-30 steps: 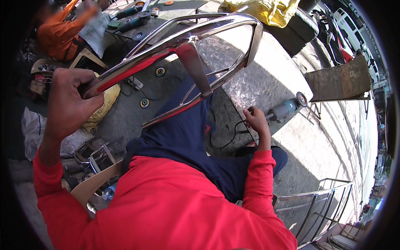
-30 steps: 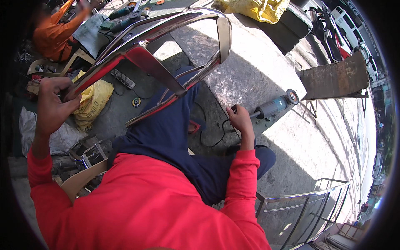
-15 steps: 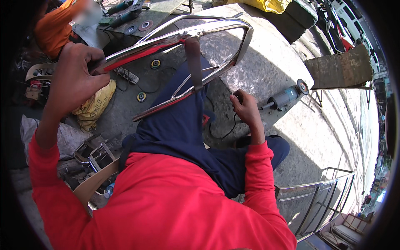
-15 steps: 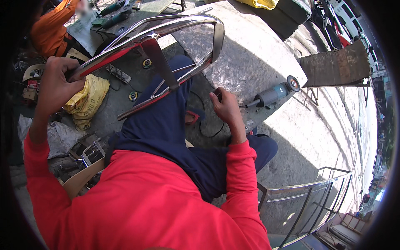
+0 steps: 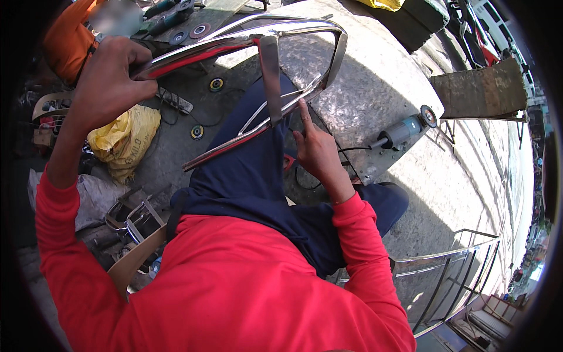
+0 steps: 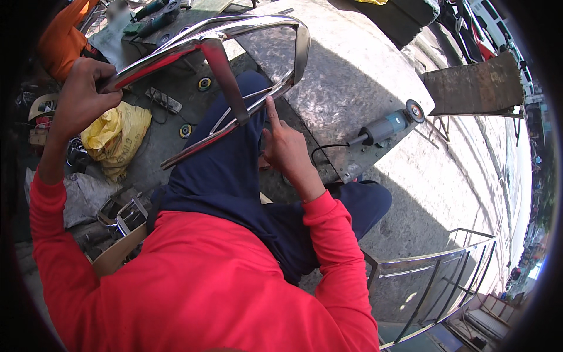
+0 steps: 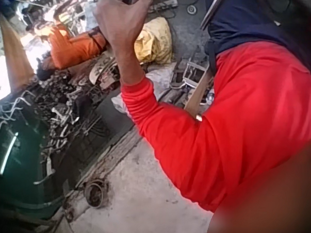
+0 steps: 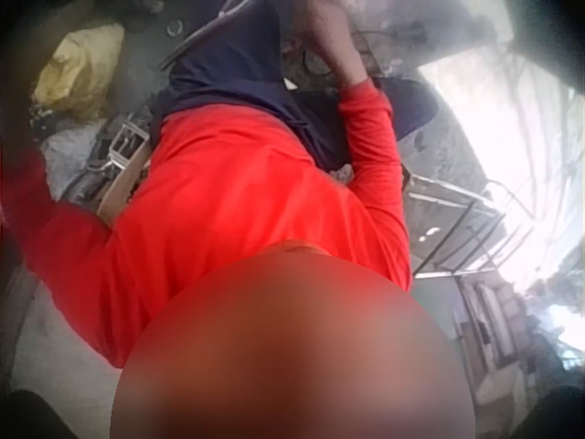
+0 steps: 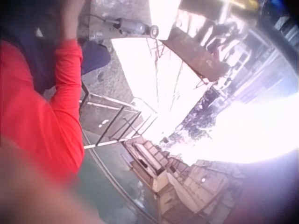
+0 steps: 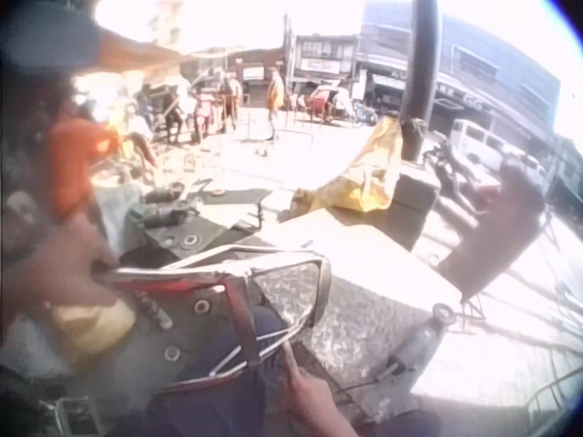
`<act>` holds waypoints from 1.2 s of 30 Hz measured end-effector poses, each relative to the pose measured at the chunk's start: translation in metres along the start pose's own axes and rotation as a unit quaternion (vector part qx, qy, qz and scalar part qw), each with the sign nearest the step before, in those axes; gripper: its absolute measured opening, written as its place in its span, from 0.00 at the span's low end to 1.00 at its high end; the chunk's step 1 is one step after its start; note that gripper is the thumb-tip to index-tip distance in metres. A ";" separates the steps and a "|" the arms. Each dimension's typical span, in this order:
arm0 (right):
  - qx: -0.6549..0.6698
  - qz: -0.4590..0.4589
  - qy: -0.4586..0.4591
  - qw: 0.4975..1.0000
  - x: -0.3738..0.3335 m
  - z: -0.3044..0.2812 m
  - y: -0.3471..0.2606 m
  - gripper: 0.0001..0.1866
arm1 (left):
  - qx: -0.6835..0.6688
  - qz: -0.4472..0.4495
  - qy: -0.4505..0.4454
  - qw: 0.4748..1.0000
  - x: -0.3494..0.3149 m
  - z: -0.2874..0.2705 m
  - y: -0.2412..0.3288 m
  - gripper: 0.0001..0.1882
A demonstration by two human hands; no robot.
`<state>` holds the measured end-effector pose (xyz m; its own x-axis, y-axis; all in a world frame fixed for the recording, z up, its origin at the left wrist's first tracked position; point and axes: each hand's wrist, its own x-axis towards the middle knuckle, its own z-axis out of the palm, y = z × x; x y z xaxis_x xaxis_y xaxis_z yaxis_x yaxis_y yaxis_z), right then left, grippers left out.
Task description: The person uses an angle grinder to polish a chrome metal frame, then wipes it with a cloth. The person repeats the polishing and wiping steps on different sections of the frame.
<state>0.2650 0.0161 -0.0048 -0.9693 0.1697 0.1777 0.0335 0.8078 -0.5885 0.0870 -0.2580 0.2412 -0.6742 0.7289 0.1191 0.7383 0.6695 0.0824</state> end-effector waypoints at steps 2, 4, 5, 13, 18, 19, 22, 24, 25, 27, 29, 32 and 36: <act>-0.013 -0.029 -0.011 0.999 -0.001 0.004 -0.002 0.42 | -0.002 -0.004 -0.009 1.000 -0.001 0.001 -0.004 0.17; -0.046 -0.052 -0.010 0.998 0.000 0.004 -0.002 0.42 | -0.002 -0.006 -0.007 1.000 -0.002 0.002 -0.007 0.17; -0.073 -0.059 -0.006 0.996 0.002 0.001 0.000 0.42 | -0.001 -0.005 0.000 1.000 -0.003 0.003 -0.009 0.17; -0.069 -0.035 -0.002 0.997 0.007 0.006 0.002 0.40 | 0.001 0.011 0.002 1.000 -0.004 0.006 -0.027 0.17; -0.056 -0.078 0.000 0.995 0.006 0.010 0.004 0.41 | -0.031 -0.001 -0.004 1.000 -0.005 0.008 -0.029 0.18; -0.056 -0.088 -0.004 0.995 0.006 0.009 0.005 0.42 | -0.034 -0.001 0.005 0.999 -0.005 0.009 -0.028 0.18; -0.090 -0.075 -0.009 0.993 0.010 0.005 0.005 0.43 | -0.034 -0.020 0.020 0.999 -0.005 0.009 -0.022 0.18; -0.088 -0.073 -0.023 0.993 0.010 0.007 0.002 0.43 | -0.029 -0.044 0.012 0.999 0.001 0.009 -0.020 0.17; -0.094 -0.053 -0.033 0.994 0.010 0.007 0.001 0.44 | -0.046 -0.044 0.009 0.998 0.003 0.009 -0.020 0.17; -0.080 -0.062 -0.033 0.994 0.012 0.008 0.000 0.45 | -0.044 -0.019 -0.007 0.999 0.007 0.008 -0.022 0.17; -0.093 -0.064 -0.019 0.993 0.013 0.008 0.001 0.43 | -0.043 -0.008 -0.014 0.999 0.013 0.011 -0.023 0.18; -0.080 -0.063 -0.004 0.995 0.016 0.009 0.001 0.45 | -0.047 0.038 0.061 0.996 0.009 0.014 -0.025 0.17; -0.072 -0.064 -0.005 0.995 0.017 0.015 -0.002 0.47 | -0.053 0.059 0.097 0.992 0.008 0.020 -0.026 0.17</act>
<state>0.2452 0.0088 -0.0124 -0.9702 0.0557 0.2359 -0.0562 0.8949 -0.4426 0.0621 -0.2666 0.2200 -0.5735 0.7535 0.3214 0.8171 0.5539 0.1596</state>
